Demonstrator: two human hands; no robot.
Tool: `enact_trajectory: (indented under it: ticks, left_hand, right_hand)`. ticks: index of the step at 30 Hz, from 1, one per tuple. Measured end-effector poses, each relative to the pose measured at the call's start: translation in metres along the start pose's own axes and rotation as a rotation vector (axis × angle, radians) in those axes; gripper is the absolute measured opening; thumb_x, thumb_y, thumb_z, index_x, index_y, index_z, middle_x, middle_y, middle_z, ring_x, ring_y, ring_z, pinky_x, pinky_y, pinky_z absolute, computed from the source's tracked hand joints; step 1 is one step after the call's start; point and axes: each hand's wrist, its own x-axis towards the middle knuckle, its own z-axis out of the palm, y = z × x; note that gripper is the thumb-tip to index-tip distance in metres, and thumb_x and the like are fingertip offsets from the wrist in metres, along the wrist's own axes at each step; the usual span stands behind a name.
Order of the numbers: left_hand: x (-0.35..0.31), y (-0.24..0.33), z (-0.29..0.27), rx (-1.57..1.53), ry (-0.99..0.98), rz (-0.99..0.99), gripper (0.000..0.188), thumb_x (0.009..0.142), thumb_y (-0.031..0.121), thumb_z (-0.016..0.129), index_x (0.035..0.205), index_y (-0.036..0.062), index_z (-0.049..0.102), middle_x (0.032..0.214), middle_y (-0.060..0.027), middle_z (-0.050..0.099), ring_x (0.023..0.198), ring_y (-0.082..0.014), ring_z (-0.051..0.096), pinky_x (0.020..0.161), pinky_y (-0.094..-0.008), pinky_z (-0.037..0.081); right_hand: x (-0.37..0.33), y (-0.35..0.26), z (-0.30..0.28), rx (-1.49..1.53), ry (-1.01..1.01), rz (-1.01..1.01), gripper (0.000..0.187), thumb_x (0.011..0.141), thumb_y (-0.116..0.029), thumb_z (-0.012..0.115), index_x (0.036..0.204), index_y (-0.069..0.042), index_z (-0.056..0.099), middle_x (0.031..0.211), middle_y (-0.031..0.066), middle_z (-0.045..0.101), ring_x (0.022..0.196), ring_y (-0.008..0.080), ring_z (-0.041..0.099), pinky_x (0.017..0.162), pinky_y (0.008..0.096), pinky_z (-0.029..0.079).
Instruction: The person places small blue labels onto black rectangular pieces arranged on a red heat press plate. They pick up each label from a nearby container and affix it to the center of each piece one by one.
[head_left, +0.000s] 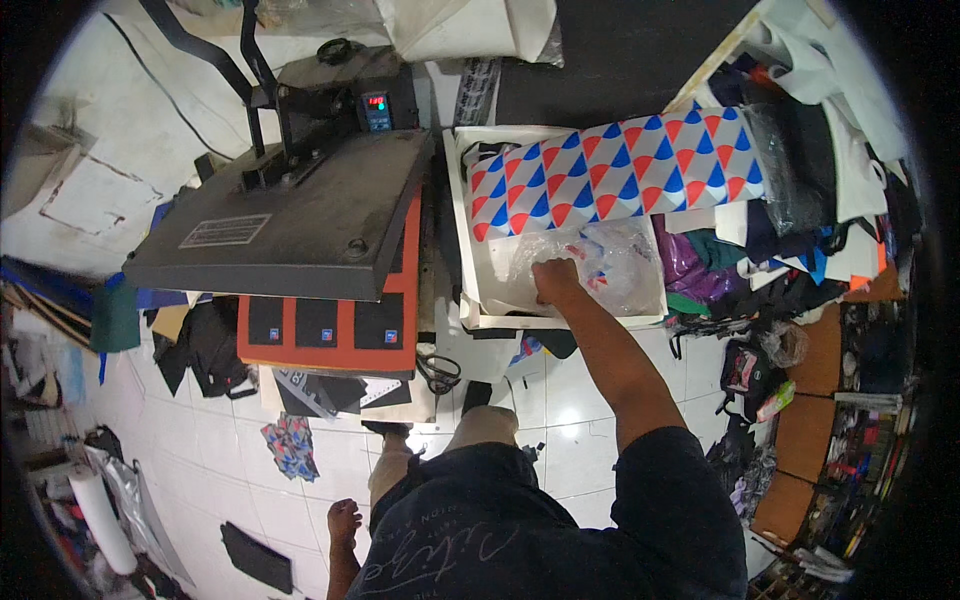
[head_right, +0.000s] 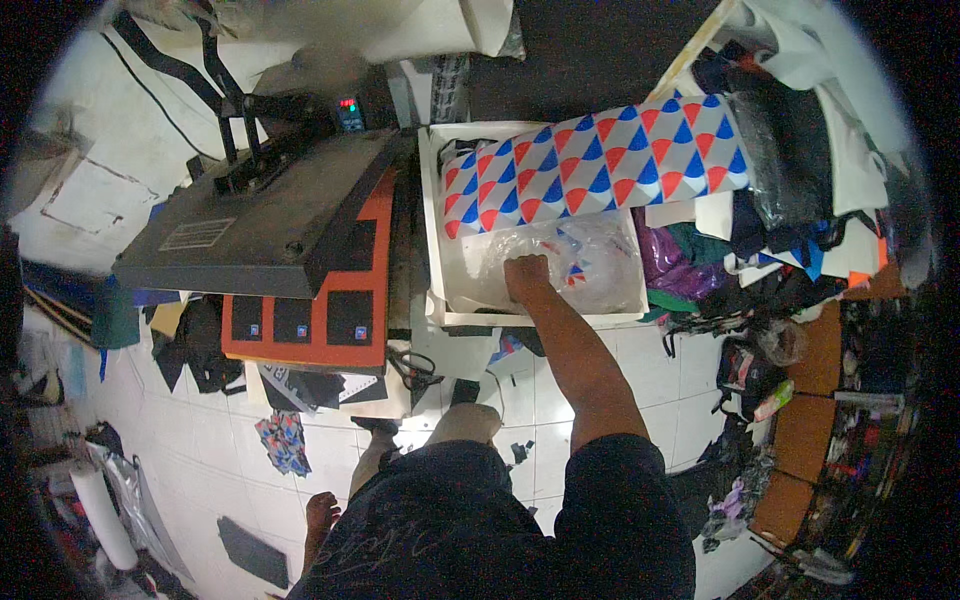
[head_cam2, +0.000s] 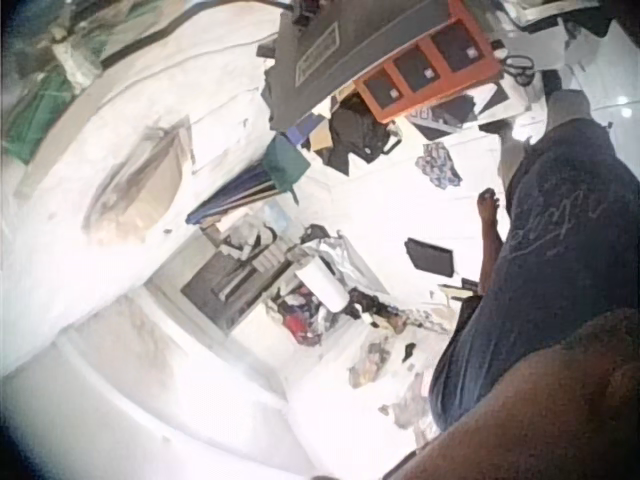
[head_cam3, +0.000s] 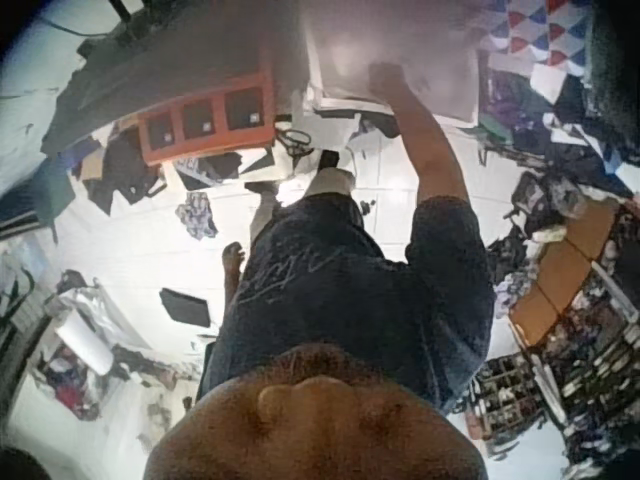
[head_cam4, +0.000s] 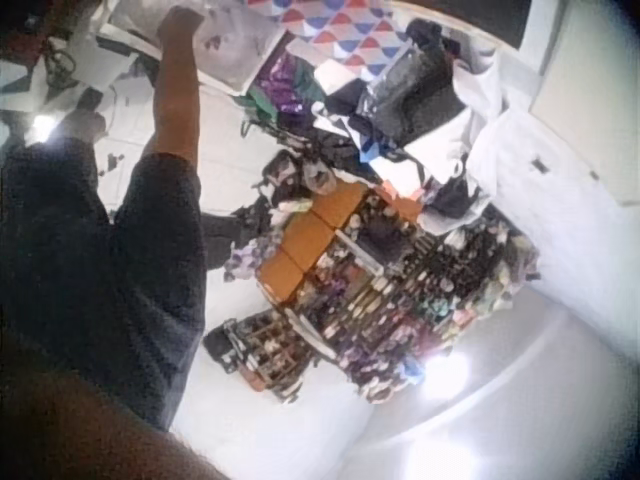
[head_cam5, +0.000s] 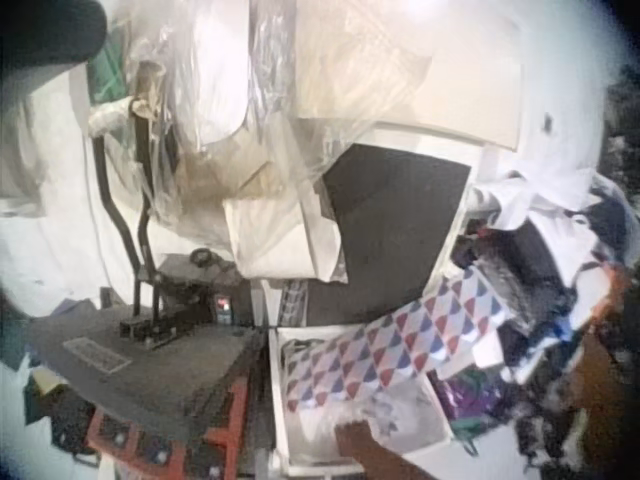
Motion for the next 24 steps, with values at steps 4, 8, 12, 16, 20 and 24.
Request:
enact_trajectory:
  ticks: [4, 8, 12, 16, 20, 24]
  left_hand:
    - [-0.015, -0.009, -0.003, -0.093, 0.045, -0.06, 0.021, 0.085, 0.013, 0.059, 0.104, 0.0036, 0.056, 0.08, -0.006, 0.059, 0.06, -0.015, 0.057, 0.048, -0.0264, 0.044]
    - [-0.026, -0.008, 0.015, -0.107, 0.06, -0.06, 0.022, 0.085, 0.015, 0.061, 0.104, 0.0041, 0.056, 0.08, -0.006, 0.059, 0.06, -0.0146, 0.057, 0.048, -0.0262, 0.044]
    - [-0.028, 0.011, 0.042, 0.013, 0.057, -0.045, 0.023, 0.084, 0.015, 0.059, 0.103, 0.0018, 0.059, 0.078, -0.0058, 0.06, 0.06, -0.0139, 0.057, 0.049, -0.0258, 0.045]
    - [-0.023, 0.022, 0.047, 0.057, 0.049, 0.004, 0.025, 0.084, 0.016, 0.058, 0.102, -0.0006, 0.059, 0.077, -0.0052, 0.059, 0.06, -0.0132, 0.057, 0.049, -0.0249, 0.045]
    - [-0.023, 0.052, 0.059, 0.071, 0.061, 0.045, 0.023, 0.084, 0.015, 0.057, 0.101, -0.0002, 0.059, 0.077, -0.0048, 0.059, 0.06, -0.0124, 0.057, 0.049, -0.0245, 0.045]
    - [-0.021, 0.068, 0.064, 0.064, 0.031, 0.089, 0.024, 0.084, 0.015, 0.058, 0.103, -0.0003, 0.059, 0.079, -0.0055, 0.06, 0.061, -0.0129, 0.058, 0.051, -0.0246, 0.046]
  right_hand:
    - [0.001, 0.001, 0.009, 0.016, 0.006, 0.009, 0.043, 0.062, -0.025, 0.081, 0.098, -0.01, 0.061, 0.095, 0.013, 0.067, 0.093, 0.0301, 0.064, 0.078, 0.0428, 0.049]
    - [0.005, 0.019, 0.016, 0.078, 0.054, -0.075, 0.022, 0.073, -0.018, 0.067, 0.093, -0.01, 0.064, 0.093, 0.0141, 0.067, 0.092, 0.0281, 0.065, 0.076, 0.0424, 0.05]
    - [0.009, 0.035, 0.013, 0.239, 0.142, -0.058, 0.025, 0.071, -0.021, 0.073, 0.091, -0.008, 0.065, 0.089, 0.0127, 0.067, 0.087, 0.03, 0.064, 0.078, 0.0418, 0.049]
    - [0.001, 0.044, -0.018, 0.456, 0.227, -0.166, 0.019, 0.074, -0.019, 0.07, 0.089, -0.007, 0.066, 0.088, 0.0128, 0.067, 0.085, 0.0292, 0.064, 0.076, 0.0402, 0.049]
    - [-0.012, 0.052, -0.031, 0.604, 0.26, -0.253, 0.017, 0.073, -0.018, 0.07, 0.086, -0.008, 0.067, 0.088, 0.0131, 0.067, 0.087, 0.0311, 0.064, 0.08, 0.0436, 0.048]
    - [-0.014, 0.053, -0.02, 0.551, 0.237, -0.324, 0.015, 0.076, -0.018, 0.068, 0.087, -0.008, 0.068, 0.088, 0.0118, 0.067, 0.087, 0.0303, 0.064, 0.082, 0.0441, 0.047]
